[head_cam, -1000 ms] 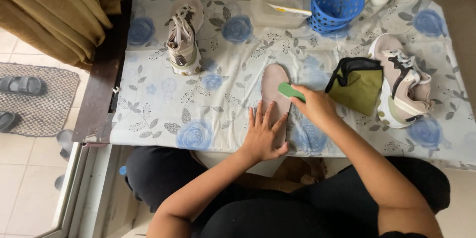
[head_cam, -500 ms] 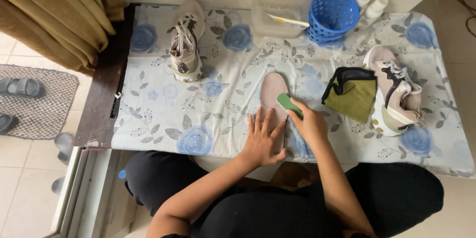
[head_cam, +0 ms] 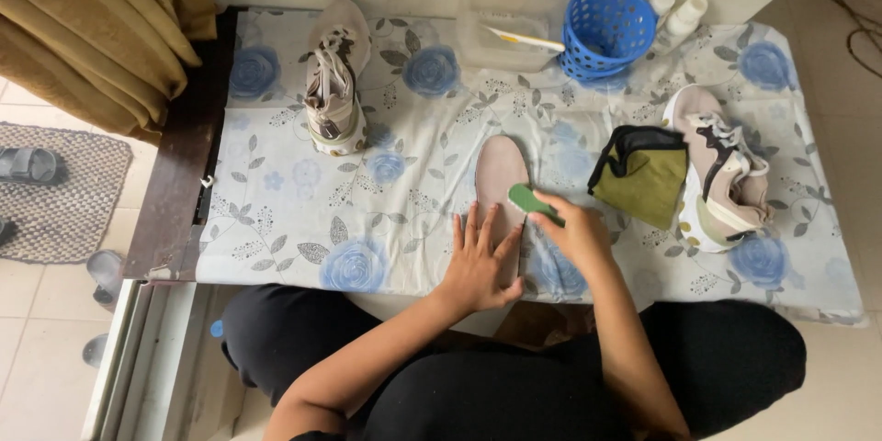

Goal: The person is cleaning a shoe insole by vigorously scrubbing its surface with a small green cleaning tool.

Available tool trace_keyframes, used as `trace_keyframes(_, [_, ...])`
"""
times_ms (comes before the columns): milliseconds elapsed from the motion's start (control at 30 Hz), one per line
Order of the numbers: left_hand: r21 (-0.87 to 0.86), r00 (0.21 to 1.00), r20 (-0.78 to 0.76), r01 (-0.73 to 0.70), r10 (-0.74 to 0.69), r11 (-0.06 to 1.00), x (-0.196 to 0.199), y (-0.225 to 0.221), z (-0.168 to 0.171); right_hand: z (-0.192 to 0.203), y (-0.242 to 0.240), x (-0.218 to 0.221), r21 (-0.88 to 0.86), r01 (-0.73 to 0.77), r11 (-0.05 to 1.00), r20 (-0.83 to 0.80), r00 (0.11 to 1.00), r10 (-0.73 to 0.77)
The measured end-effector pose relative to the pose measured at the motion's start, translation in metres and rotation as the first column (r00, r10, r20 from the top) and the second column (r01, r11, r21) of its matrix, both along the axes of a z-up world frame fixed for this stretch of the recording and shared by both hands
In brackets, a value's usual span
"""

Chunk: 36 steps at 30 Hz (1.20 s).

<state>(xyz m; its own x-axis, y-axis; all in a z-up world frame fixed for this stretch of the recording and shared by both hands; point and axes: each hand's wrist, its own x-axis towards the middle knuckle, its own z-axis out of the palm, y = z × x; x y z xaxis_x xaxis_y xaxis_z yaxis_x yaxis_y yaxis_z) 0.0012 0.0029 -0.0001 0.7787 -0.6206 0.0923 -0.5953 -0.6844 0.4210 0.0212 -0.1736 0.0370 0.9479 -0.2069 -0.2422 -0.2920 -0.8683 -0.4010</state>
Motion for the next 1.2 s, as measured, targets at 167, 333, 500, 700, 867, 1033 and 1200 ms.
trace_keyframes(167, [-0.023, 1.0, -0.015, 0.005, -0.005, 1.0, 0.0, 0.0, -0.004, -0.01, 0.012, 0.047, 0.015, 0.004, 1.0, 0.109, 0.994, -0.006])
trace_keyframes(333, [-0.013, 1.0, -0.028, 0.005, -0.005, 1.0, 0.001, -0.001, -0.008, -0.006, 0.011, 0.079, -0.017, -0.032, 0.999, 0.149, 0.988, 0.034])
trace_keyframes(500, [-0.004, 1.0, -0.028, 0.007, -0.007, 1.0, 0.002, 0.001, 0.001, 0.024, 0.015, 0.007, 0.148, 0.028, 0.989, 0.037, 0.999, -0.034])
trace_keyframes(700, [0.005, 1.0, -0.019, 0.004, -0.003, 1.0, 0.003, 0.0, -0.003, -0.017, 0.017, 0.05, -0.058, 0.004, 0.998, 0.106, 0.994, 0.003])
trace_keyframes(867, [0.004, 1.0, -0.012, 0.0, 0.0, 1.0, 0.001, -0.001, -0.005, -0.025, 0.02, 0.076, -0.095, -0.021, 0.995, 0.182, 0.983, 0.038])
trace_keyframes(1033, [-0.003, 1.0, 0.009, -0.001, 0.001, 1.0, 0.002, 0.0, -0.003, -0.009, 0.036, 0.021, -0.065, -0.062, 0.996, 0.2, 0.977, 0.074])
trace_keyframes(1200, [-0.023, 1.0, 0.003, 0.002, -0.002, 1.0, 0.004, 0.0, -0.008, -0.019, 0.045, 0.065, -0.243, -0.009, 0.97, 0.161, 0.986, 0.05])
